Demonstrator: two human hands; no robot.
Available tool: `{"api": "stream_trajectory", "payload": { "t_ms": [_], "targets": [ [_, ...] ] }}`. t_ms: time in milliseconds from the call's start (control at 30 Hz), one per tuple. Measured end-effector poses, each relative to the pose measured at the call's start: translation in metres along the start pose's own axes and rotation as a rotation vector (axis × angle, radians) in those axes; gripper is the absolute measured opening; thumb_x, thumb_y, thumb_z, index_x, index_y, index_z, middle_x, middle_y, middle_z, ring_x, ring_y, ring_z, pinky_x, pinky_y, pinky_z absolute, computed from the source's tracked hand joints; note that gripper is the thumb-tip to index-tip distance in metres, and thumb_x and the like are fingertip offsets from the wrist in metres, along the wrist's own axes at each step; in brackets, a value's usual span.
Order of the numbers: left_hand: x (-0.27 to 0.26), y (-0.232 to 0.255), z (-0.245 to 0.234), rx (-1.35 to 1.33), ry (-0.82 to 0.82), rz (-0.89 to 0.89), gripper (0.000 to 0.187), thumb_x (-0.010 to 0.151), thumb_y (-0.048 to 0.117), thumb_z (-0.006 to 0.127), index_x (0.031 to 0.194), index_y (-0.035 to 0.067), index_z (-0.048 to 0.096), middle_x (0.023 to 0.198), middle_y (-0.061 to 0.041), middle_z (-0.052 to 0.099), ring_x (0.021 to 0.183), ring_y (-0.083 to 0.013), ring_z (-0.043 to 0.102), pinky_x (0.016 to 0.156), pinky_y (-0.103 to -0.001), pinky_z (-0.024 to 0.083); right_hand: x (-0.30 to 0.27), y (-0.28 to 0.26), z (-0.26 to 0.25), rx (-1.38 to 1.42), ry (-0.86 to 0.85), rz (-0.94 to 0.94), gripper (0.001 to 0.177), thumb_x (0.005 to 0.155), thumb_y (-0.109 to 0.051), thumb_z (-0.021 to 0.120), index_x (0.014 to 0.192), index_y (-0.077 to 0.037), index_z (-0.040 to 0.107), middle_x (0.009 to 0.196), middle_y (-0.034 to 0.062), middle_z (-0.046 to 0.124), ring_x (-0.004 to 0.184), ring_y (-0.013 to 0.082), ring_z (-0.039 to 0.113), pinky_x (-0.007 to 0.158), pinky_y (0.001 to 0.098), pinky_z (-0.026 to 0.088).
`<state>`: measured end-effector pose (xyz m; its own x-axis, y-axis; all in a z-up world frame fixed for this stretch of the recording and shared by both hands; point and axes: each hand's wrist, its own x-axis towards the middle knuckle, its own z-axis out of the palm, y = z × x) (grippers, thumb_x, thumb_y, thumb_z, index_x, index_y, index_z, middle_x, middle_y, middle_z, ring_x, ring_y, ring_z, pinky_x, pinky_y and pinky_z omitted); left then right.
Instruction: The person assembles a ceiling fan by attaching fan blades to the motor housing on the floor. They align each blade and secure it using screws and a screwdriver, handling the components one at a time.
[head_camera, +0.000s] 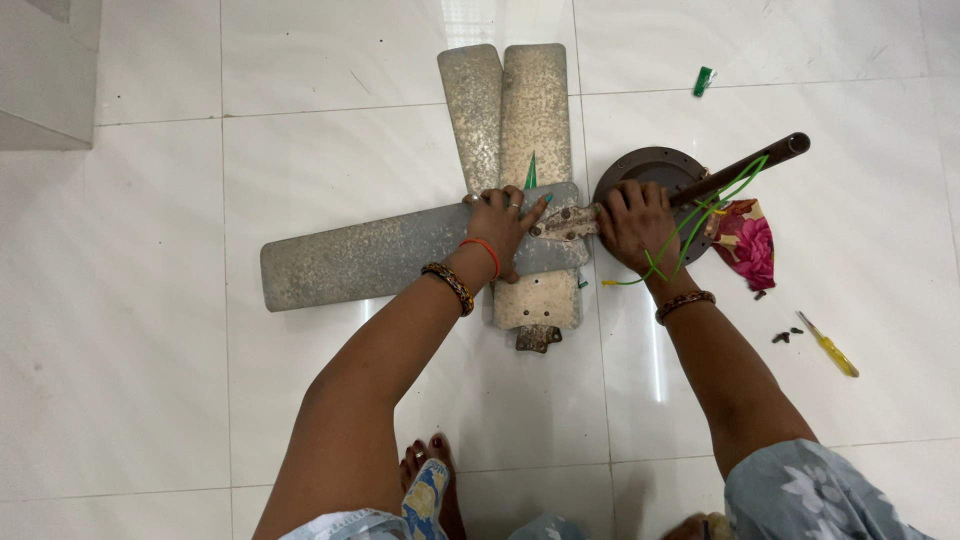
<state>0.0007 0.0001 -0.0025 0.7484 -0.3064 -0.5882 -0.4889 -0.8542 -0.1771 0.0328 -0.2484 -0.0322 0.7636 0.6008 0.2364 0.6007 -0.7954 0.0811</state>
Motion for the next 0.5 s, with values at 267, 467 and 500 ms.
{"api": "stream_trajectory", "payload": {
  "t_ms": [267,467,500],
  "targets": [
    [-0.0011,-0.0008,-0.0015,-0.017,0.013,-0.007,0.143,0.067,0.080,0.078,0.164,0.023,-0.010,0.158,-0.022,0.027,0.133,-0.0452,0.042,0.099,-0.062,0.046,0.0018,-0.0011,-0.0054,-0.005,0.035,-0.029,0.024,0.094,-0.028,0.063,0.110,-0.010,0.065,0.111,0.0129,0.059,0.102,0.0328,0.054,0.095,0.0507,0.047],
    [-0.0020,-0.0009,-0.0026,0.008,0.006,-0.007,0.144,0.067,0.082,0.076,0.165,0.023,-0.012,0.157,-0.024,0.027,0.131,-0.0457,0.044,0.099,-0.060,0.048,0.0028,-0.0018,-0.0042,0.027,0.006,-0.001,0.023,0.100,-0.029,0.062,0.112,-0.010,0.065,0.114,0.0118,0.058,0.103,0.0323,0.053,0.096,0.0507,0.046],
    [-0.0022,-0.0008,-0.0029,0.009,0.006,-0.005,0.144,0.067,0.082,0.076,0.164,0.023,-0.012,0.157,-0.023,0.027,0.131,-0.0457,0.043,0.099,-0.060,0.048,0.0023,-0.0012,-0.0044,0.017,0.007,-0.016,0.024,0.097,-0.029,0.061,0.112,-0.011,0.066,0.113,0.0117,0.058,0.102,0.0323,0.053,0.095,0.0509,0.046]
  ]
}}
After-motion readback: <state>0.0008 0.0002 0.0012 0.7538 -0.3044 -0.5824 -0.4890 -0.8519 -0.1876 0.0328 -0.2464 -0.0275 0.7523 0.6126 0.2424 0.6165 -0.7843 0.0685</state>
